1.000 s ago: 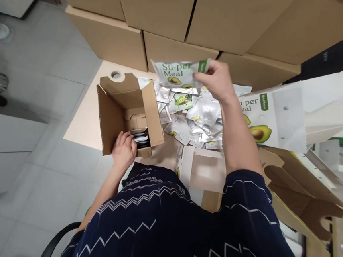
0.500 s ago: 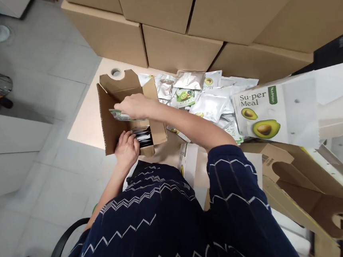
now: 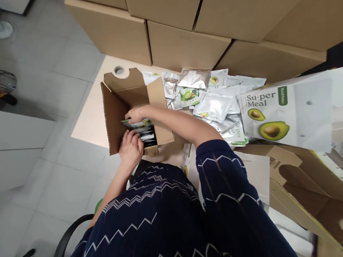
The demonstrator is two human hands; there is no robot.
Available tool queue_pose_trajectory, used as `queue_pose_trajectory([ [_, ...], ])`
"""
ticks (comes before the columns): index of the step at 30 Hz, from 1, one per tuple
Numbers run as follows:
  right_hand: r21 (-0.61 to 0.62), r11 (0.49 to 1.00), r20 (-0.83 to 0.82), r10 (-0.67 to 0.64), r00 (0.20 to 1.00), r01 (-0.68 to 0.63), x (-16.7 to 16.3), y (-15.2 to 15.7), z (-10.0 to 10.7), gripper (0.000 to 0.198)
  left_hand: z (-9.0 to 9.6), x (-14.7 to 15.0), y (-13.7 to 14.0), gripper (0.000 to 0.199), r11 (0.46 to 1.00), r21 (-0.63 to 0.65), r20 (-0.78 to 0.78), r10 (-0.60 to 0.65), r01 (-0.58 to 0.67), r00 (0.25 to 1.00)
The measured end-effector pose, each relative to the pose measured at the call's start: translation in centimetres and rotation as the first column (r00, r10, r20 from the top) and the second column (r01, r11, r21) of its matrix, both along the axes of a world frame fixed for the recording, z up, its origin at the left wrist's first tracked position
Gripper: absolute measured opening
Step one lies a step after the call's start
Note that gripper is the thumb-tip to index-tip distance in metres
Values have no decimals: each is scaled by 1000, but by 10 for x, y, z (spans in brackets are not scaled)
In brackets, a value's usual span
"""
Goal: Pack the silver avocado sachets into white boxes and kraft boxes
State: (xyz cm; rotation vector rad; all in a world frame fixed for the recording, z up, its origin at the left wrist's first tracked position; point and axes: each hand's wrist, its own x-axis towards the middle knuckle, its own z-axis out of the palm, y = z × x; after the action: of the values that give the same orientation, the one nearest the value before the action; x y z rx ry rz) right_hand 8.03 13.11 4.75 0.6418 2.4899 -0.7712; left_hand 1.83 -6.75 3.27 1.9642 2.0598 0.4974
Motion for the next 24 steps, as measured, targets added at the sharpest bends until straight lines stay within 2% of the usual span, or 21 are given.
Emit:
queue_pose_trajectory([
  [3, -22, 999, 98, 49, 994, -48, 2, 1, 4, 56, 0, 0, 0, 36, 1000, 11, 1, 12, -12, 1000],
  [6, -55, 994, 154, 97, 983, -89, 2, -7, 5, 48, 1, 1, 1, 35, 1000, 0, 7, 30, -30, 1000],
  [10, -30, 996, 156, 92, 983, -88, 1, -20, 5, 39, 2, 0, 5, 35, 999, -47, 27, 15, -13, 1000],
  [18, 9, 999, 96, 31, 995, -32, 8, -27, 11, 43, -2, -9, 18, 32, 996, -68, 12, -54, 55, 998],
  [24, 0, 992, 135, 125, 983, -126, 9, -30, 29, 40, 2, -10, 20, 39, 986, -147, -31, -85, 80, 996],
])
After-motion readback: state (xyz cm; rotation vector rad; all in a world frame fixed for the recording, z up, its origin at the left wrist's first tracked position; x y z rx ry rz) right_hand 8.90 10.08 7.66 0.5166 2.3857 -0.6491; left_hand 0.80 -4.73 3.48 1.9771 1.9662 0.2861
